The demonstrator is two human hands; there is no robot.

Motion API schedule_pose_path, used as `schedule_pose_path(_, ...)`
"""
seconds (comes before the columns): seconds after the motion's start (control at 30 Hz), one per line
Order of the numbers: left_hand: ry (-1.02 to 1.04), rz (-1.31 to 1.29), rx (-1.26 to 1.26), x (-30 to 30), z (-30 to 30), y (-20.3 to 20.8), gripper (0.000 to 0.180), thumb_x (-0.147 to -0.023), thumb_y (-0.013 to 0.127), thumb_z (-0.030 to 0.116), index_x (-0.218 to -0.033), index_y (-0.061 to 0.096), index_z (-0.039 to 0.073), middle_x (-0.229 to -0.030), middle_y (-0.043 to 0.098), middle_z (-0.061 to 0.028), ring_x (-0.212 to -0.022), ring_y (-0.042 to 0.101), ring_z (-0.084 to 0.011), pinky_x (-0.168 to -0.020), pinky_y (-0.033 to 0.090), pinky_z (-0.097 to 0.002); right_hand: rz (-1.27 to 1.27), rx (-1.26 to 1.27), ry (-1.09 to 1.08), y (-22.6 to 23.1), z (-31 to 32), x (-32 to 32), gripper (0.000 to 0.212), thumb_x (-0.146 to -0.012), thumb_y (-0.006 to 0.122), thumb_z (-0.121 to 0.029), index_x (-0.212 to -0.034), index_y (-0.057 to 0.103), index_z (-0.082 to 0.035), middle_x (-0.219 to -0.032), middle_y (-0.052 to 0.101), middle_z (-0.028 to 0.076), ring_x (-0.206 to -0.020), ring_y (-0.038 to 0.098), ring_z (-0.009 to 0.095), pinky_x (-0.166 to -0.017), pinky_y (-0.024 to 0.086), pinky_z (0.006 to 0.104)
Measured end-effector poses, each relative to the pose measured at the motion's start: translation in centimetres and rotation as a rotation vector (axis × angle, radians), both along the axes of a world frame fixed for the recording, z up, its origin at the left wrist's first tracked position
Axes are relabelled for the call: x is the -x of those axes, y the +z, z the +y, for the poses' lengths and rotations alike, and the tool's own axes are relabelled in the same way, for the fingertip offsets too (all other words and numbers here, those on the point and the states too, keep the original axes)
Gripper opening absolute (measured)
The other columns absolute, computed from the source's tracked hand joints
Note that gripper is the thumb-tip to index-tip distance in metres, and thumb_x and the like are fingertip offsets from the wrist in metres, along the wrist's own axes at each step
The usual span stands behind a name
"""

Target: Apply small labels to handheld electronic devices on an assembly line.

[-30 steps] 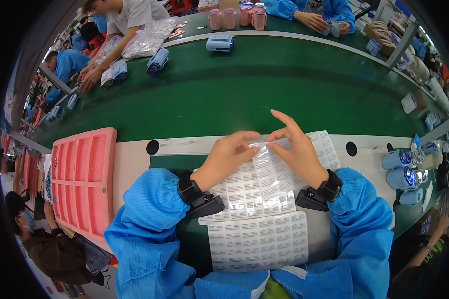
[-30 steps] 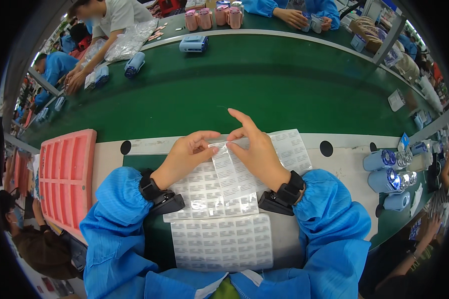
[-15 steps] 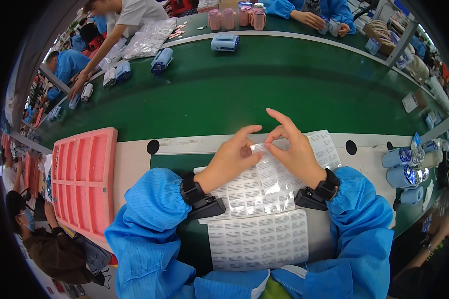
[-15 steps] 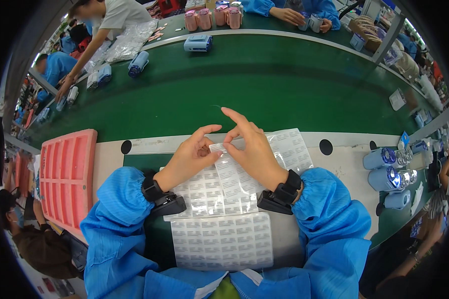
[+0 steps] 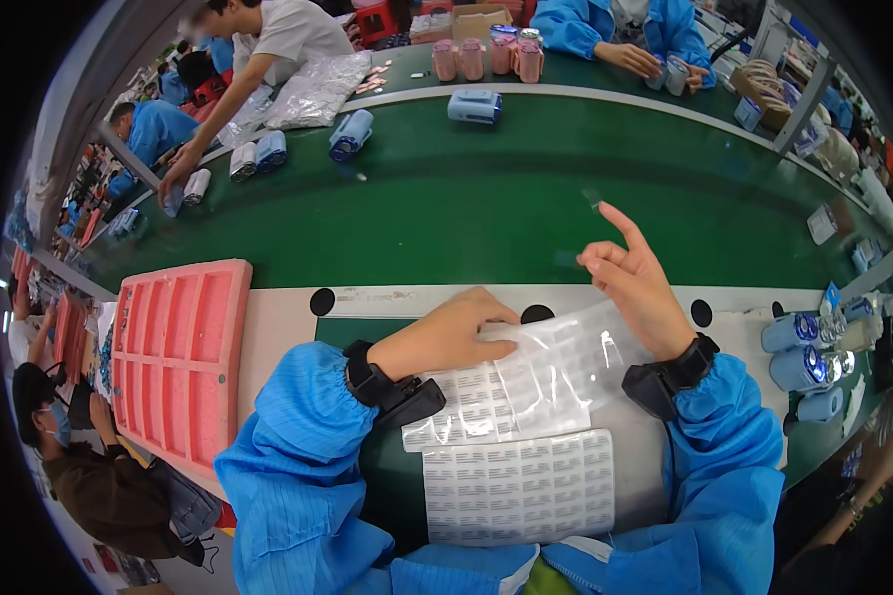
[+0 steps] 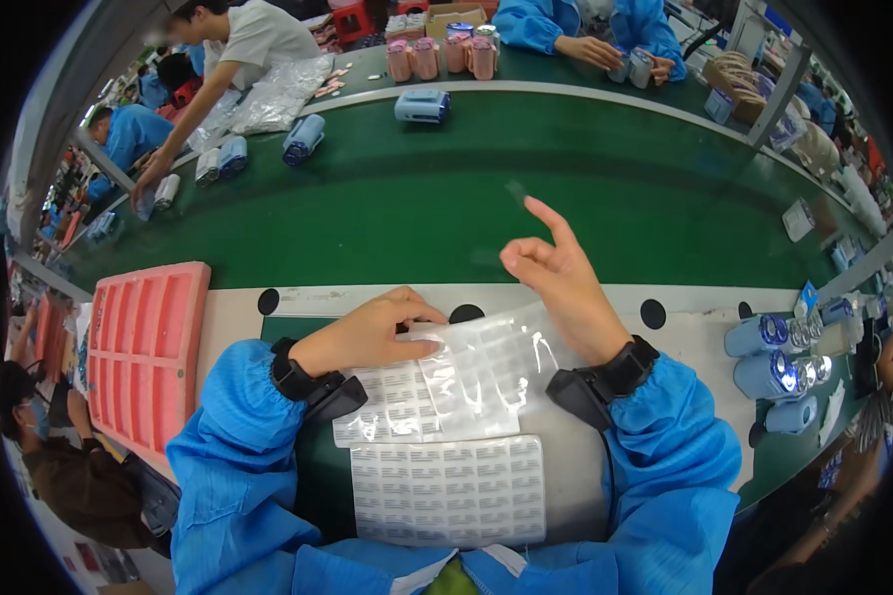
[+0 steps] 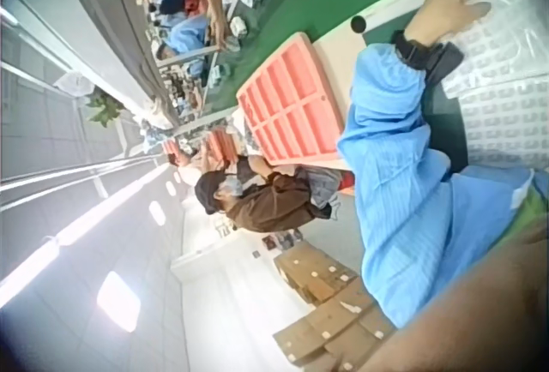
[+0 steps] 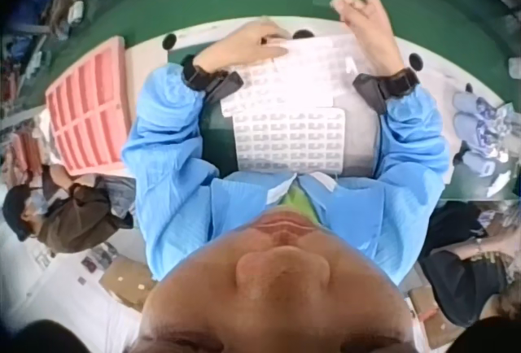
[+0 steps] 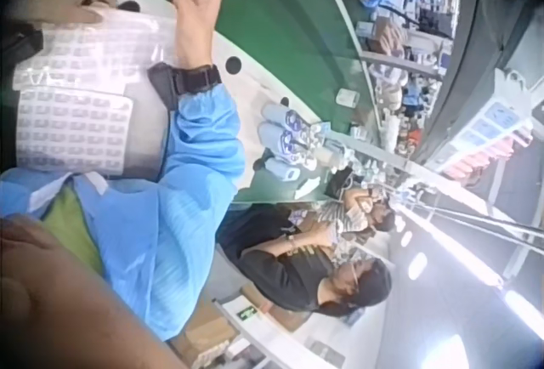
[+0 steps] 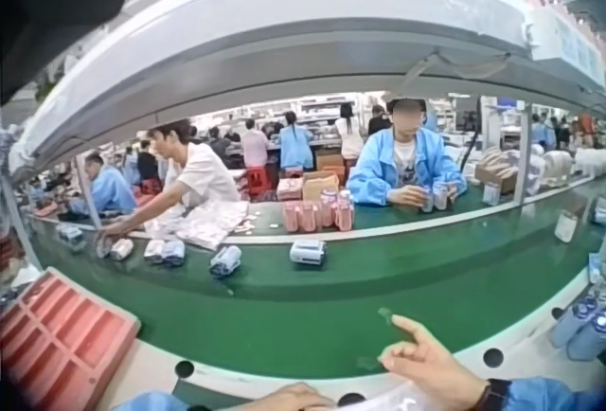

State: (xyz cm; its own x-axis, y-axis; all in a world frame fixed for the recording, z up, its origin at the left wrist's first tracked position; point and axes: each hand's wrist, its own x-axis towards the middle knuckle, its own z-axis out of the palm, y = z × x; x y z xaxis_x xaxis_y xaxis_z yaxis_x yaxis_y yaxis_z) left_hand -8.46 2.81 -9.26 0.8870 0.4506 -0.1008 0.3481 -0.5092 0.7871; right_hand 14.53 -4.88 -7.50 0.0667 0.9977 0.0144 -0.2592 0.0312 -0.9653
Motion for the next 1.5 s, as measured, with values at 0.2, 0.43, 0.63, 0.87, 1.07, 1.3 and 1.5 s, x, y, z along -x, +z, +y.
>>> schedule_pose_path(0.2, 0.231, -0.220, -0.467, 0.8, 0.6, 2.7, 0.030, -0.078, 0.063, 0.016, -0.105, 0.059, 0.006, -0.080, 0.051, -0.0078, -0.079, 0.053, -0.0208, -0.069, 0.044, -0.0276, 0.245, 0.110, -0.016, -2.3, 0.8, -0.5, 0.056, -0.086, 0.052, -0.013, -0.135, 0.025, -0.010, -0.098, 0.055, 0.004, -0.093, 0.050, 0.011, -0.075, 0.038, 0.0226)
schedule_pose_path(0.43, 0.222, -0.588, -1.077, 2.3, -5.7, 13.5, 0.022, -0.062, 0.063, -0.006, -0.082, 0.059, 0.002, -0.083, 0.055, -0.0082, -0.067, 0.052, -0.0194, -0.057, 0.042, -0.0270, 0.246, 0.009, -0.068, -4.1, 1.3, -1.5, 0.056, -0.087, 0.049, -0.017, -0.135, 0.022, -0.008, -0.099, 0.054, 0.006, -0.088, 0.049, 0.012, -0.074, 0.036, 0.0232)
schedule_pose_path(0.63, 0.388, -0.667, -0.646, 3.5, -7.2, 13.5, 0.021, -0.061, 0.061, 0.008, -0.082, 0.059, 0.007, -0.066, 0.046, -0.0047, -0.058, 0.047, -0.0183, -0.045, 0.037, -0.0272, 0.139, -0.003, -0.003, -3.2, 1.3, 0.2, 0.056, -0.088, 0.048, -0.020, -0.136, 0.022, -0.008, -0.098, 0.052, 0.006, -0.090, 0.048, 0.012, -0.077, 0.037, 0.0232)
schedule_pose_path(0.87, 0.365, -0.744, -0.601, 3.9, -8.0, 13.2, 0.021, -0.061, 0.062, 0.014, -0.080, 0.058, 0.007, -0.065, 0.047, -0.0049, -0.056, 0.048, -0.0187, -0.044, 0.036, -0.0274, 0.166, 0.020, -0.004, -3.5, 0.7, -0.2, 0.056, -0.088, 0.047, -0.023, -0.136, 0.023, -0.007, -0.100, 0.051, 0.005, -0.093, 0.046, 0.012, -0.081, 0.037, 0.0230)
schedule_pose_path(1.07, 0.303, -0.821, -0.602, 4.6, -9.3, 12.8, 0.022, -0.060, 0.063, 0.018, -0.079, 0.058, 0.008, -0.064, 0.048, -0.0051, -0.054, 0.049, -0.0190, -0.043, 0.036, -0.0276, 0.179, -0.026, 0.017, -3.8, 0.7, 0.0, 0.055, -0.089, 0.046, -0.025, -0.136, 0.023, -0.007, -0.103, 0.050, 0.006, -0.095, 0.046, 0.012, -0.082, 0.038, 0.0228)
schedule_pose_path(1.3, 0.184, -0.900, -0.580, 4.5, -9.2, 12.3, 0.024, -0.060, 0.063, 0.024, -0.077, 0.057, 0.008, -0.063, 0.049, -0.0052, -0.052, 0.049, -0.0193, -0.042, 0.036, -0.0278, 0.167, 0.004, 0.001, -3.7, 0.8, 0.0, 0.055, -0.089, 0.045, -0.026, -0.136, 0.023, -0.008, -0.103, 0.049, 0.006, -0.095, 0.046, 0.012, -0.081, 0.039, 0.0225)
schedule_pose_path(1.5, 0.088, -0.946, -0.563, 2.9, -7.6, 11.8, 0.027, -0.059, 0.064, 0.028, -0.076, 0.057, 0.008, -0.062, 0.050, -0.0054, -0.050, 0.050, -0.0196, -0.041, 0.036, -0.0280, 0.163, 0.008, -0.003, -3.9, 0.7, -0.5, 0.054, -0.090, 0.044, -0.026, -0.136, 0.022, -0.008, -0.103, 0.049, 0.006, -0.095, 0.046, 0.012, -0.081, 0.039, 0.0226)
